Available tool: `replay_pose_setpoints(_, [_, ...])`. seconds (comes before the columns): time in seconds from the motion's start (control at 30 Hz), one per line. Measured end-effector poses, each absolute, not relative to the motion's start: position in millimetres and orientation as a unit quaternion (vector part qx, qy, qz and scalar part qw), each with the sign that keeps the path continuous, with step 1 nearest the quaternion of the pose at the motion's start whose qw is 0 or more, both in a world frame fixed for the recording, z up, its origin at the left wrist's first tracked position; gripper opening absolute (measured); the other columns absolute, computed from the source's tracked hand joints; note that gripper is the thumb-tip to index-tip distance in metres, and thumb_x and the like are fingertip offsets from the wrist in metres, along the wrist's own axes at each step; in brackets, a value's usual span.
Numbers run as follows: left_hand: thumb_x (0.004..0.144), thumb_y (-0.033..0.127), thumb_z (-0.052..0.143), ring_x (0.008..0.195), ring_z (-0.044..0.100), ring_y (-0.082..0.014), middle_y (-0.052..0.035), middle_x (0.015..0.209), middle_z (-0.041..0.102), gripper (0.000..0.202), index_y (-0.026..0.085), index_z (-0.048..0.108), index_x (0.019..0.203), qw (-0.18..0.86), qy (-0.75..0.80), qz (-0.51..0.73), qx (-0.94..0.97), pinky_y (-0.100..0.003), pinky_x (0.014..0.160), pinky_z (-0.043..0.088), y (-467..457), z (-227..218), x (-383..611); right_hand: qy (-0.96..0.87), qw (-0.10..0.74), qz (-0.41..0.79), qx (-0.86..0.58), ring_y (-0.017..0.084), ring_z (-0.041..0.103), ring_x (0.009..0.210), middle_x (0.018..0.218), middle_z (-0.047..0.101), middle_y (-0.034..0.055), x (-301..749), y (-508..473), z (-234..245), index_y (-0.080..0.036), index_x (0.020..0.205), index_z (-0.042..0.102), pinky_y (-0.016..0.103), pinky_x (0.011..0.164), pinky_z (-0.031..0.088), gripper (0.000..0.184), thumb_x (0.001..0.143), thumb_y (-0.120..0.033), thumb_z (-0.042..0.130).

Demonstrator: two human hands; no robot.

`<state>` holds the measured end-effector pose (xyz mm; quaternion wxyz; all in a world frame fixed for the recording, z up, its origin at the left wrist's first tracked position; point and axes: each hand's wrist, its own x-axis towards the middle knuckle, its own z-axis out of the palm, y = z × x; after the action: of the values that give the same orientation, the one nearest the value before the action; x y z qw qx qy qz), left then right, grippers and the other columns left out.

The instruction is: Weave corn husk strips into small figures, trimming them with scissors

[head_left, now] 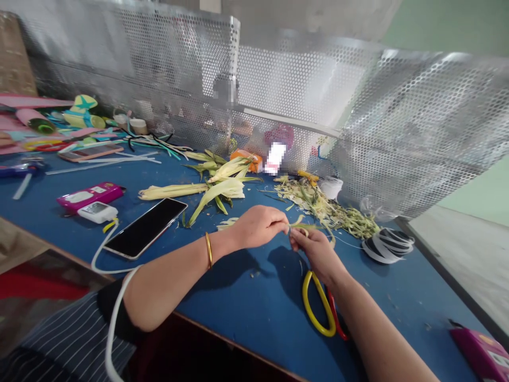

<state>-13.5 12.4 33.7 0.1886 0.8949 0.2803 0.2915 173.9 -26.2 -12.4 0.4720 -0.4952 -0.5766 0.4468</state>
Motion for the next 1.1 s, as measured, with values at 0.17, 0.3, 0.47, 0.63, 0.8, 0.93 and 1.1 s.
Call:
replay_pose_setpoints(0.17, [0.089,0.017,0.052,0.081,0.065,-0.0173,-0.0040,0.085,0.073,0.021,0.018,0.071,0.079,0.132,0.396,0.302,0.857,-0.025,0.072,0.042,16,24,-12,-0.663,0.447,0.340,-0.495,0.013,0.049,0.057,0.060,0.052,-0.0028,156,-39,-11,-0.022,0.069,0.052,0.028,0.060,0.039,0.025,0.089,-0.037,0.054])
replay_pose_setpoints(0.3, [0.090,0.020,0.050,0.083,0.065,-0.0188,-0.0046,0.087,0.073,0.023,0.019,0.071,0.082,0.115,0.403,0.257,0.871,-0.026,0.071,0.042,15,19,-8,-0.734,0.464,0.125,-0.481,0.018,0.059,0.084,0.088,0.061,0.0047,152,-48,-8,-0.023,0.077,0.055,0.031,0.077,0.044,0.019,0.094,-0.024,0.047])
replay_pose_setpoints(0.47, [0.090,0.019,0.048,0.081,0.065,-0.0190,-0.0045,0.084,0.072,0.025,0.018,0.070,0.079,0.110,0.393,0.227,0.884,-0.026,0.069,0.041,11,14,-4,-0.733,0.473,0.178,-0.456,0.017,0.062,0.084,0.087,0.065,0.0037,154,-46,-13,-0.024,0.080,0.055,0.029,0.074,0.047,0.019,0.096,-0.022,0.044])
replay_pose_setpoints(0.63, [0.088,0.018,0.047,0.078,0.064,-0.0178,-0.0036,0.080,0.071,0.026,0.019,0.069,0.074,0.116,0.389,0.237,0.883,-0.026,0.067,0.040,8,10,-3,-0.734,0.445,0.206,-0.470,0.016,0.057,0.071,0.076,0.062,0.0017,152,-46,-15,-0.023,0.079,0.052,0.028,0.068,0.045,0.019,0.096,-0.024,0.044])
replay_pose_setpoints(0.8, [0.088,0.020,0.046,0.077,0.064,-0.0183,-0.0038,0.079,0.070,0.026,0.019,0.068,0.074,0.099,0.378,0.215,0.895,-0.027,0.065,0.040,5,9,0,-0.744,0.429,0.170,-0.483,0.017,0.056,0.066,0.069,0.059,0.0012,149,-52,-10,-0.024,0.078,0.052,0.029,0.065,0.043,0.022,0.097,-0.025,0.041])
replay_pose_setpoints(0.93, [0.091,0.022,0.044,0.078,0.064,-0.0194,-0.0057,0.081,0.068,0.027,0.018,0.067,0.078,0.046,0.392,0.191,0.899,-0.028,0.065,0.042,4,7,0,-0.733,0.443,0.192,-0.479,0.018,0.058,0.071,0.073,0.061,0.0020,152,-48,-12,-0.024,0.079,0.054,0.030,0.068,0.045,0.019,0.095,-0.023,0.043])
replay_pose_setpoints(1.1, [0.095,0.022,0.042,0.080,0.064,-0.0217,-0.0090,0.086,0.066,0.025,0.014,0.065,0.089,-0.043,0.380,0.161,0.910,-0.031,0.068,0.046,0,7,0,-0.717,0.478,0.149,-0.485,0.021,0.059,0.092,0.093,0.062,0.0063,156,-40,-14,-0.024,0.072,0.054,0.034,0.081,0.045,0.019,0.090,-0.021,0.050])
